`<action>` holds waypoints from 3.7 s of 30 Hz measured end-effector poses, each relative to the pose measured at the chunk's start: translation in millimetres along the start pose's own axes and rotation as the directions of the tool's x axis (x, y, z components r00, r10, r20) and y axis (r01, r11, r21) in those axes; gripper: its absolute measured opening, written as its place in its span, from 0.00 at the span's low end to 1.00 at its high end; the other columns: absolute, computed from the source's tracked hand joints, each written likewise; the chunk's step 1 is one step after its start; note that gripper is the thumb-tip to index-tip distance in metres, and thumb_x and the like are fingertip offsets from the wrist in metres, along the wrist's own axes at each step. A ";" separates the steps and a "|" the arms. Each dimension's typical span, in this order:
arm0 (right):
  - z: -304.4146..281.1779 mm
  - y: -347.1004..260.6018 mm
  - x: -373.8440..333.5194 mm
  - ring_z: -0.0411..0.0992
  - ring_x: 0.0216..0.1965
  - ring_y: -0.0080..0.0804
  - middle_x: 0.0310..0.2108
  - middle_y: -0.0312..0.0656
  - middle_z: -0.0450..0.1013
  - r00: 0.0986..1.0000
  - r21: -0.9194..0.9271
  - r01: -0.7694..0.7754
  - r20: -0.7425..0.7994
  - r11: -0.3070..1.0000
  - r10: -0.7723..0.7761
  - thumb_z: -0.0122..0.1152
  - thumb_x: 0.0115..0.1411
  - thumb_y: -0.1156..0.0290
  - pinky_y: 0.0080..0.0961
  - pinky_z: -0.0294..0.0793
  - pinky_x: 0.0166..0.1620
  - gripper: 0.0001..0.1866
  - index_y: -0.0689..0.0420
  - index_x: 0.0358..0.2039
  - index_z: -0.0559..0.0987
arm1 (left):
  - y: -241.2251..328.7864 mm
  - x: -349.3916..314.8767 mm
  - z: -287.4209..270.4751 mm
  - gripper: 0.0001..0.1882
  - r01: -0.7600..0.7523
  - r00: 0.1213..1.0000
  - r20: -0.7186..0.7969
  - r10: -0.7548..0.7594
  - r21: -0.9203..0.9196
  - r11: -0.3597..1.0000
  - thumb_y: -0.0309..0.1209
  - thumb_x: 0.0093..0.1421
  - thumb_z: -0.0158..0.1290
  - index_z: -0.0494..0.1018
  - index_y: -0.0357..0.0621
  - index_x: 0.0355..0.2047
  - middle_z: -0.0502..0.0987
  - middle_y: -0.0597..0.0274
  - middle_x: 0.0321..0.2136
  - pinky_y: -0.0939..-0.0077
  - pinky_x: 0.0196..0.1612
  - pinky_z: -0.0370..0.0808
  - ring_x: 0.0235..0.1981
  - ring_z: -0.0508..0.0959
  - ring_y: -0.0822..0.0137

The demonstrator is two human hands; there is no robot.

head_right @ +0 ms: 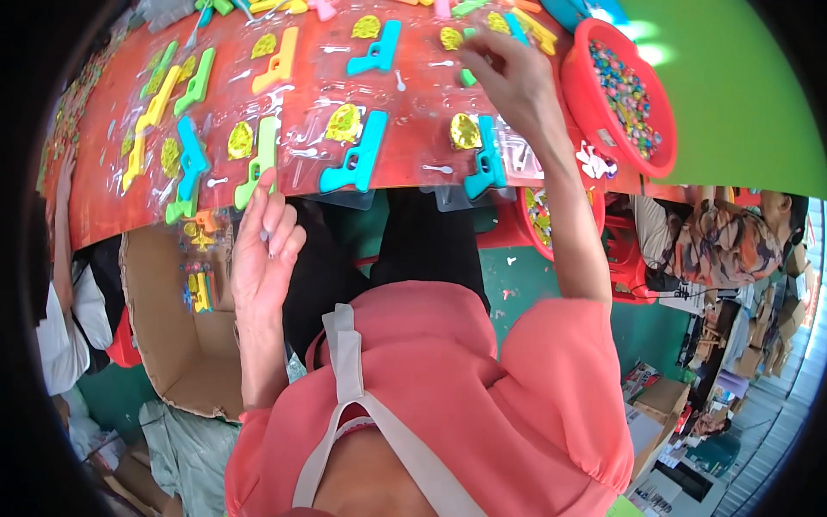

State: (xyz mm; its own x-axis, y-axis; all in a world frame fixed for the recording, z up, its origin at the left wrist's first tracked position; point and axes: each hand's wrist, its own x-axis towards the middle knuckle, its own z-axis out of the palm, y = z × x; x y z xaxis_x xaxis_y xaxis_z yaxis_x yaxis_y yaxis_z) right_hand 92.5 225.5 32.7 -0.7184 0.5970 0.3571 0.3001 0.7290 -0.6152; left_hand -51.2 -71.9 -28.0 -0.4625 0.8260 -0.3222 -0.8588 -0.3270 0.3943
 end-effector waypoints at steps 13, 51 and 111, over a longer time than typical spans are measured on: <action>-2.4 3.7 -128.1 0.73 0.29 0.42 0.33 0.43 0.71 0.991 -0.170 -0.133 0.006 0.976 0.136 0.62 0.56 0.70 0.35 0.72 0.32 0.10 0.58 0.39 0.78 | -85.9 -8.2 0.9 0.16 0.313 0.943 0.013 -0.332 0.305 0.899 0.39 0.71 0.41 0.68 0.42 0.49 0.60 0.71 0.17 0.84 0.17 0.55 0.14 0.57 0.80; -66.8 100.8 -162.9 0.64 0.21 0.14 0.20 0.31 0.70 0.809 0.215 -0.506 -0.217 0.836 0.546 0.59 0.61 0.67 0.16 0.63 0.24 0.13 0.61 0.42 0.78 | -112.0 3.9 50.3 0.12 0.506 0.829 0.040 -0.557 0.371 0.779 0.36 0.67 0.48 0.69 0.42 0.46 0.66 0.68 0.22 0.82 0.21 0.57 0.17 0.61 0.79; -36.2 27.3 -96.1 0.71 0.31 0.45 0.29 0.45 0.66 0.994 0.034 0.027 -0.111 0.999 -0.023 0.61 0.56 0.73 0.35 0.70 0.31 0.06 0.60 0.31 0.74 | -117.4 58.2 103.3 0.25 0.380 0.912 0.150 -0.383 0.047 0.924 0.43 0.71 0.37 0.61 0.31 0.56 0.69 0.44 0.53 0.58 0.64 0.63 0.58 0.68 0.52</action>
State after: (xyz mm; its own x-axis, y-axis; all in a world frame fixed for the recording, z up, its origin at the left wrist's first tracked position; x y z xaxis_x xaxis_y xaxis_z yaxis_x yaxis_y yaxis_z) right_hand 192.4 200.1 7.1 -0.6512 0.6136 0.4466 0.2590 0.7328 -0.6292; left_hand 45.6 61.9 -4.1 -0.0601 0.9469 -0.3159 -0.9586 0.0334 0.2828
